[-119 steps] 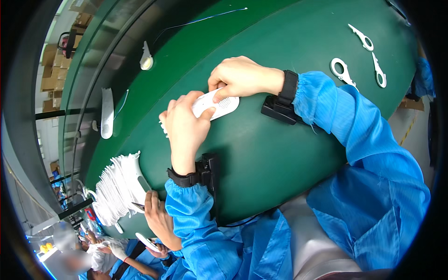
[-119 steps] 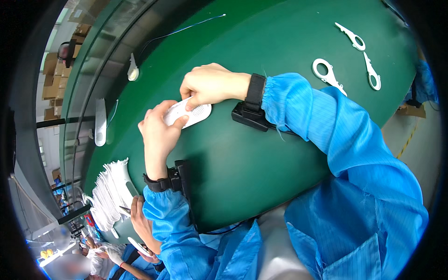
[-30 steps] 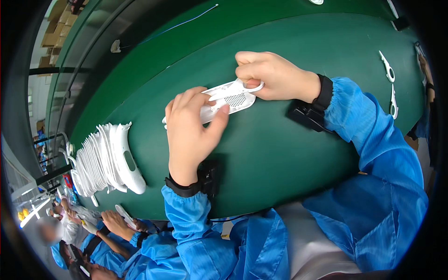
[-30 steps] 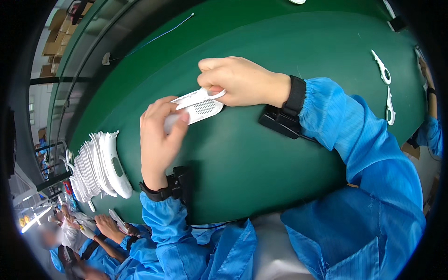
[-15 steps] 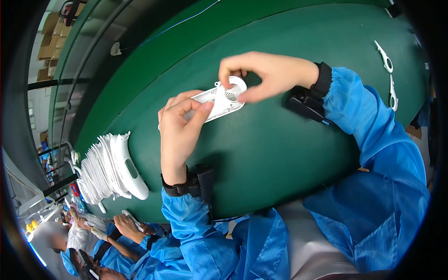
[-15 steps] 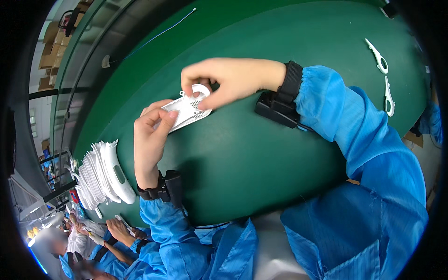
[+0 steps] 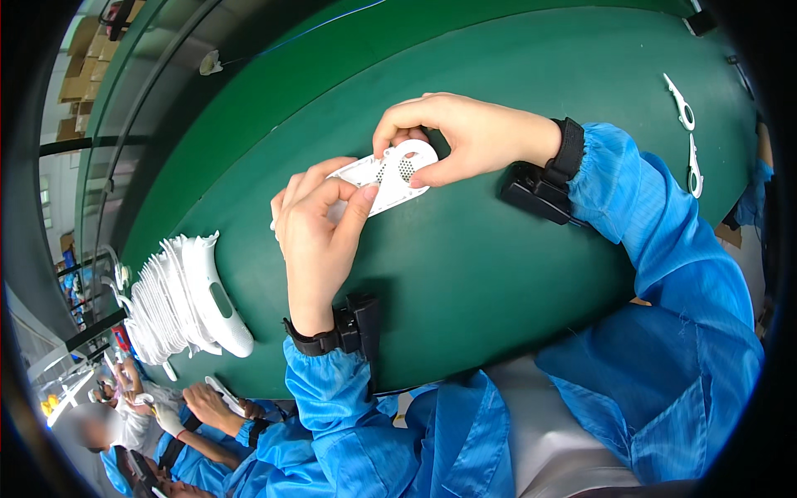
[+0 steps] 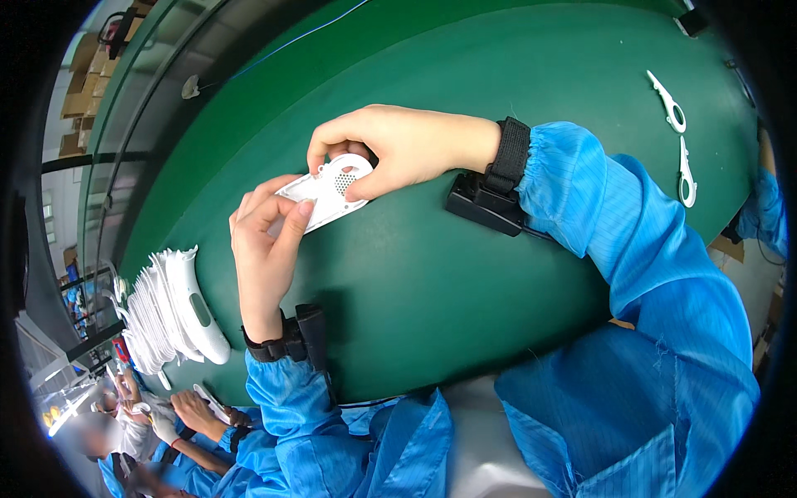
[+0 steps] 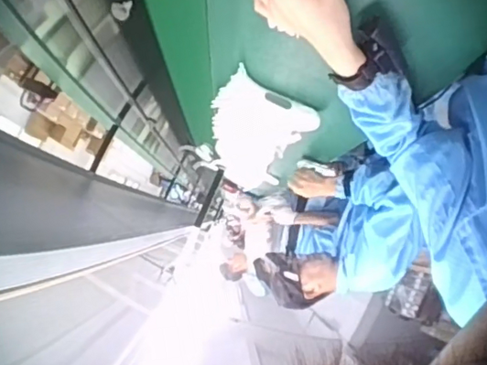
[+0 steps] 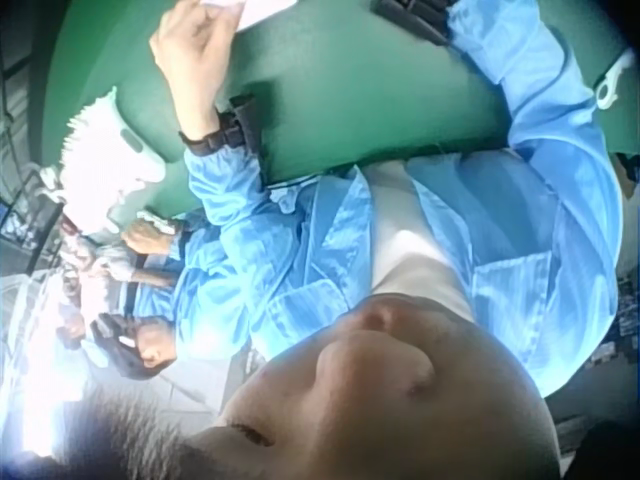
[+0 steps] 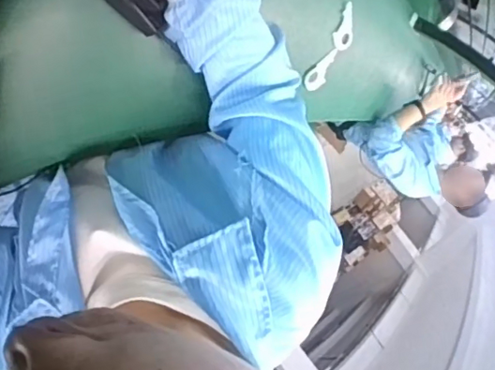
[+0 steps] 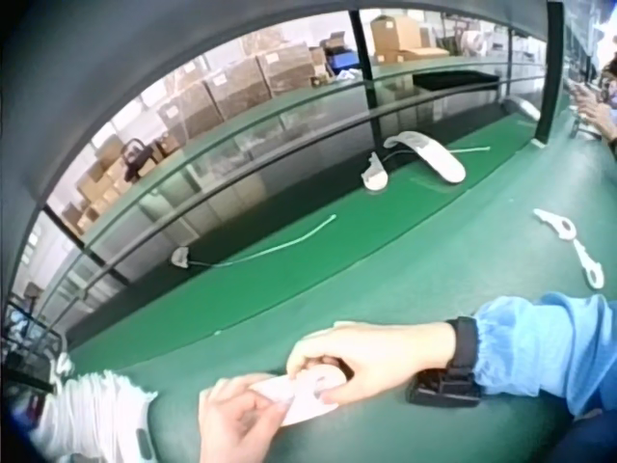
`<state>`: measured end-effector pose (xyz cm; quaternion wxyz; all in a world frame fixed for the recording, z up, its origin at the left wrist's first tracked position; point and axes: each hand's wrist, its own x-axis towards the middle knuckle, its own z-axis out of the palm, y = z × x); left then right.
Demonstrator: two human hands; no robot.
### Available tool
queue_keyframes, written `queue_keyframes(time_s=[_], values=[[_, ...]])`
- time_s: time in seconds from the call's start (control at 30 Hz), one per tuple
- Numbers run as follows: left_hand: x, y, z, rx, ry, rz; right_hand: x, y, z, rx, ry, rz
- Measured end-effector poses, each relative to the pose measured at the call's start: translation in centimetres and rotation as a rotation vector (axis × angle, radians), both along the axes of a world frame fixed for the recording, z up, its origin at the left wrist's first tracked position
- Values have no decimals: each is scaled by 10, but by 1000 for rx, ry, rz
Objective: Assembling white plastic components and sorting them on an industrial conveyor line.
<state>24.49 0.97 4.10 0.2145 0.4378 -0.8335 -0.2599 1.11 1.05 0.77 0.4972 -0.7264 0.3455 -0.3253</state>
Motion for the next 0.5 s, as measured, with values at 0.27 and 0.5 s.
queue_keyframes(time_s=[0.27, 0.5], values=[[2, -1, 1, 30, 42, 3, 6, 3, 4, -223, 200, -64], [-1, 3, 7, -14, -60, -18, 9, 1, 13, -169, 347, -55]])
